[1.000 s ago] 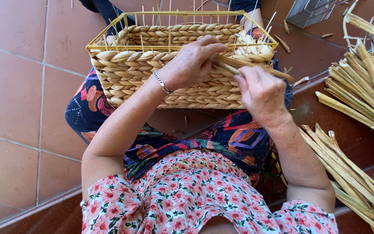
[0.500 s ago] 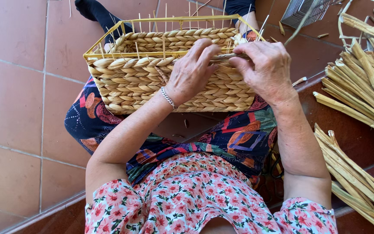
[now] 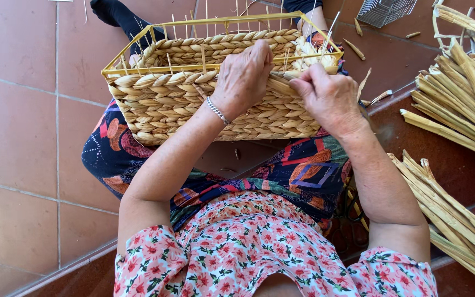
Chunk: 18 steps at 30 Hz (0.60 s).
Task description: The person weaves a rectangular basket using dried palm leaves, interlacing them through a metal frame held on their lap. They repeatedly thread and pull the leaves to build up the basket walls.
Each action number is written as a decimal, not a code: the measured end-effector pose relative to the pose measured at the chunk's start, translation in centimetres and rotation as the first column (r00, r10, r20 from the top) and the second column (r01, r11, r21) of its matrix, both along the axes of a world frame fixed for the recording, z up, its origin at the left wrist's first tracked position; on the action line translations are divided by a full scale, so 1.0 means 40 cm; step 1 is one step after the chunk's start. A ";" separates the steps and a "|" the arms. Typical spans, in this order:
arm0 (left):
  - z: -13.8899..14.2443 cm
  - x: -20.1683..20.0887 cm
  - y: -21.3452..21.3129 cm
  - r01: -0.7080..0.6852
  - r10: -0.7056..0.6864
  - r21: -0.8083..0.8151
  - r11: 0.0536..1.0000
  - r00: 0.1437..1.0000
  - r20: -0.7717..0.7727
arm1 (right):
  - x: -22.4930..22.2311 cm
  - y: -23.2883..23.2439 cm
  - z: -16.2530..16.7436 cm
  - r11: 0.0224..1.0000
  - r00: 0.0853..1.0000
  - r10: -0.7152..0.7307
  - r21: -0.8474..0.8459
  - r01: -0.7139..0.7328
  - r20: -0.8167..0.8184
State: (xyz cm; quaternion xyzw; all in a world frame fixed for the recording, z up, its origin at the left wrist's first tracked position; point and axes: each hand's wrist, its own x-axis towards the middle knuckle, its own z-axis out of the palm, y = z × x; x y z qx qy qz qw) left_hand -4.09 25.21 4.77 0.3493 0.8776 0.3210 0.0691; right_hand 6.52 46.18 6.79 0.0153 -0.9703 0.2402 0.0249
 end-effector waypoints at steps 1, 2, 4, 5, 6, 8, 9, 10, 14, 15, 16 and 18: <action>-0.003 -0.003 0.004 -0.003 0.003 0.010 1.000 0.999 -0.032 | 0.004 0.018 -0.001 0.999 0.994 -0.033 -0.024 0.035 0.104; -0.005 -0.004 0.006 -0.001 0.002 0.022 1.000 0.998 -0.065 | 0.009 0.038 0.001 0.996 0.976 -0.066 -0.043 0.076 0.206; -0.005 0.002 0.005 -0.004 0.005 0.023 1.000 0.998 -0.065 | 0.033 0.088 0.017 0.991 0.975 -0.107 -0.055 0.120 0.196; -0.003 0.006 0.003 -0.007 0.008 0.022 1.000 0.998 -0.063 | 0.045 0.112 0.027 0.988 0.973 -0.127 -0.062 0.141 0.193; -0.001 0.010 0.002 -0.003 0.009 0.056 0.998 0.995 -0.102 | 0.056 0.135 0.038 0.983 0.971 -0.169 -0.041 0.178 0.170; 0.006 0.017 -0.002 0.011 0.011 0.124 0.992 0.984 -0.177 | 0.081 0.167 0.059 0.967 0.960 -0.253 0.000 0.255 0.124; 0.011 0.018 -0.003 0.003 0.013 0.111 0.994 0.990 -0.143 | 0.092 0.177 0.065 0.964 0.975 -0.215 0.148 0.220 -0.048; 0.015 0.020 -0.006 0.000 0.011 0.099 0.995 0.994 -0.106 | 0.107 0.195 0.075 0.932 0.968 -0.147 0.298 0.205 -0.205; 0.040 0.041 -0.037 0.017 -0.013 0.082 0.996 0.999 -0.051 | 0.268 0.259 0.096 0.932 0.891 -0.204 0.197 0.304 -0.406; 0.048 0.046 -0.051 0.048 -0.042 0.107 0.993 0.998 -0.052 | 0.320 0.279 0.088 0.940 0.886 -0.290 0.068 0.335 -0.361; 0.055 0.053 -0.064 0.058 -0.054 0.119 0.991 0.998 -0.036 | 0.375 0.303 0.078 0.927 0.876 -0.369 -0.061 0.369 -0.311; 0.065 0.064 -0.081 0.085 -0.084 0.147 0.986 0.996 -0.012 | 0.490 0.356 0.055 0.841 0.844 -0.529 -0.189 0.507 -0.091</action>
